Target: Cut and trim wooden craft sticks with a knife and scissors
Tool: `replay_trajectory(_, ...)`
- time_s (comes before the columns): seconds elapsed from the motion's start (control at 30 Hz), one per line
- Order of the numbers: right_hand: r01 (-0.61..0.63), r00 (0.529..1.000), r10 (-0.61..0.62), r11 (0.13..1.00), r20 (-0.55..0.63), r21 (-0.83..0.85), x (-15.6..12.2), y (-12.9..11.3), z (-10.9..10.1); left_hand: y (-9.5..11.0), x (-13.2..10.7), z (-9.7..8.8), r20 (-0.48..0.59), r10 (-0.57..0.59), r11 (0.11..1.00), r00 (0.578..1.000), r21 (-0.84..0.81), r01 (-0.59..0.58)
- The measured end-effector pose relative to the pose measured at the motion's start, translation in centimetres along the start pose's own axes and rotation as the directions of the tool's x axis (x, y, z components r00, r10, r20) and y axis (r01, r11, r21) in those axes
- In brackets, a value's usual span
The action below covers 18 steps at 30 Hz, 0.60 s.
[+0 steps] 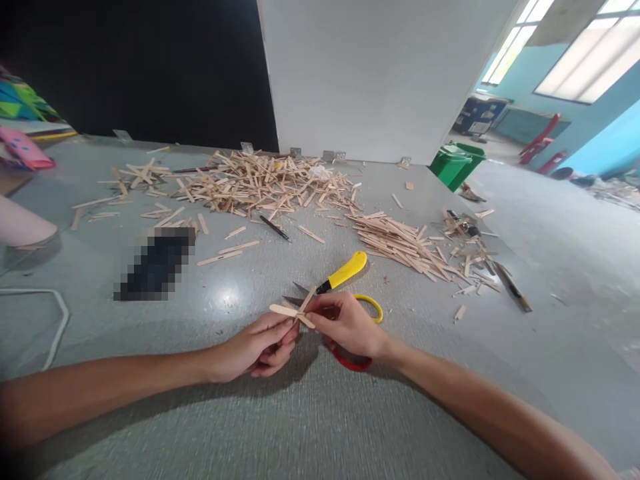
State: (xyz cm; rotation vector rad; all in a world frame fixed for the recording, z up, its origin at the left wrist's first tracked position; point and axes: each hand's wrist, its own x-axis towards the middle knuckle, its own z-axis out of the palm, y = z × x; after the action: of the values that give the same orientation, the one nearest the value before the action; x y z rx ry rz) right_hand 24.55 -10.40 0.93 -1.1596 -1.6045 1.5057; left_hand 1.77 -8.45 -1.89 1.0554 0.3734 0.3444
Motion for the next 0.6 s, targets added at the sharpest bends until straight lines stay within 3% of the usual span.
replay_trajectory(0.27,0.047,0.998,-0.043,0.994,-0.037,0.097,-0.3,-0.5,1.0,0.3,0.0,0.5,-0.029,0.008,1.0,1.0,0.018,-0.007)
replay_trajectory(0.5,-0.011,0.996,0.022,0.992,-0.087,0.129,-0.4,-0.6,1.1,0.6,-0.2,1.0,-0.065,0.003,0.996,0.998,0.093,0.003)
replay_trajectory(0.6,-0.053,0.998,0.058,0.989,-0.028,0.141,-0.3,-0.5,0.9,0.6,-0.3,1.2,-0.096,0.014,0.991,0.995,0.132,-0.002)
